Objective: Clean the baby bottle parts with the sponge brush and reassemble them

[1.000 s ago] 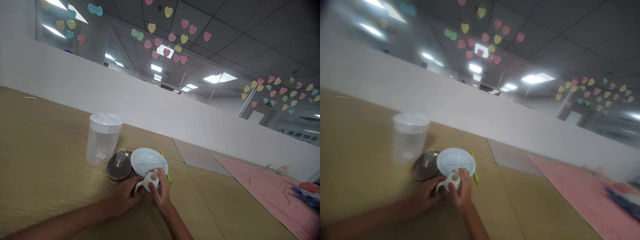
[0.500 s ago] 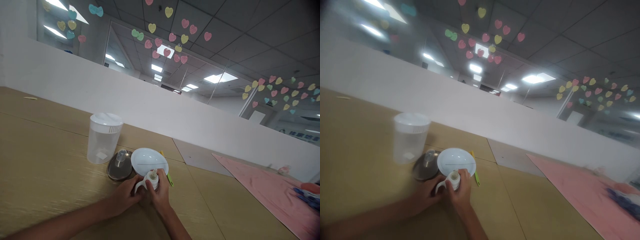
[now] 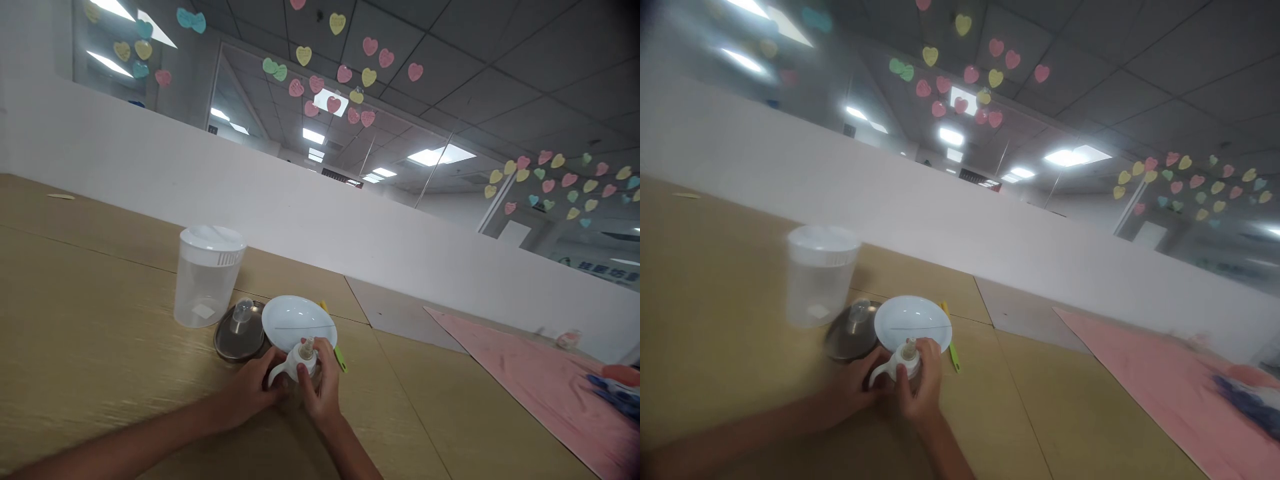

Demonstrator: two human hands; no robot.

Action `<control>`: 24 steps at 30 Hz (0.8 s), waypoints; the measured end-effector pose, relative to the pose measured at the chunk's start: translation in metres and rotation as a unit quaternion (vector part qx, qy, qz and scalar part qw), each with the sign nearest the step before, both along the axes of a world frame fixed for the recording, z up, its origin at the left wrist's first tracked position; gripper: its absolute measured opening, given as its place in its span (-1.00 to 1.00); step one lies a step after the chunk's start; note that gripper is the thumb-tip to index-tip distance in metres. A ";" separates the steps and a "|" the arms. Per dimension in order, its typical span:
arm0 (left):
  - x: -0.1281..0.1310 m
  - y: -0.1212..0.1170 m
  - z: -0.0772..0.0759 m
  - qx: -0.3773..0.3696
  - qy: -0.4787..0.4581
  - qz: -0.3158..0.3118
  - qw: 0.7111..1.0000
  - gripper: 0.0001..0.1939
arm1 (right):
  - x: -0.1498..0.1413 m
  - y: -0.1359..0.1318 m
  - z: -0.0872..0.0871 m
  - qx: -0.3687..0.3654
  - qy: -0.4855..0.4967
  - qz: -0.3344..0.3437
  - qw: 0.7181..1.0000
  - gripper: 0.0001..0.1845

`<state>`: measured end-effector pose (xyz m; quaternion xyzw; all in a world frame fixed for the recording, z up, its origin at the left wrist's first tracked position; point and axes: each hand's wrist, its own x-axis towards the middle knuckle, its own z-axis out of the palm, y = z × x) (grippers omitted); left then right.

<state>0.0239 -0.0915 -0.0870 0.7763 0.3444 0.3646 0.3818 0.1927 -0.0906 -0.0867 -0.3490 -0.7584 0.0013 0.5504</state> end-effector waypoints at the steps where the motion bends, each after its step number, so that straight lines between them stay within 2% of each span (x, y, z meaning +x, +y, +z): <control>1: 0.000 0.000 0.000 -0.003 0.001 0.001 1.000 -0.77 | -0.001 -0.001 0.000 -0.001 0.002 -0.003 1.000 -0.79; 11: 0.000 0.002 -0.002 -0.009 0.014 0.006 1.000 -0.75 | -0.004 -0.002 0.000 0.025 -0.014 -0.055 0.998 -0.84; 16: 0.002 0.003 -0.005 0.013 0.002 0.002 1.000 -0.79 | -0.003 -0.001 -0.003 0.030 -0.020 -0.061 0.998 -0.83; 19: -0.001 0.007 -0.010 0.066 0.019 0.010 0.998 -0.77 | 0.000 0.001 -0.007 0.026 -0.026 -0.065 0.997 -0.80; 24: -0.023 0.026 -0.013 0.205 0.013 0.031 0.978 -0.66 | 0.002 0.005 -0.009 0.036 -0.026 -0.074 0.996 -0.76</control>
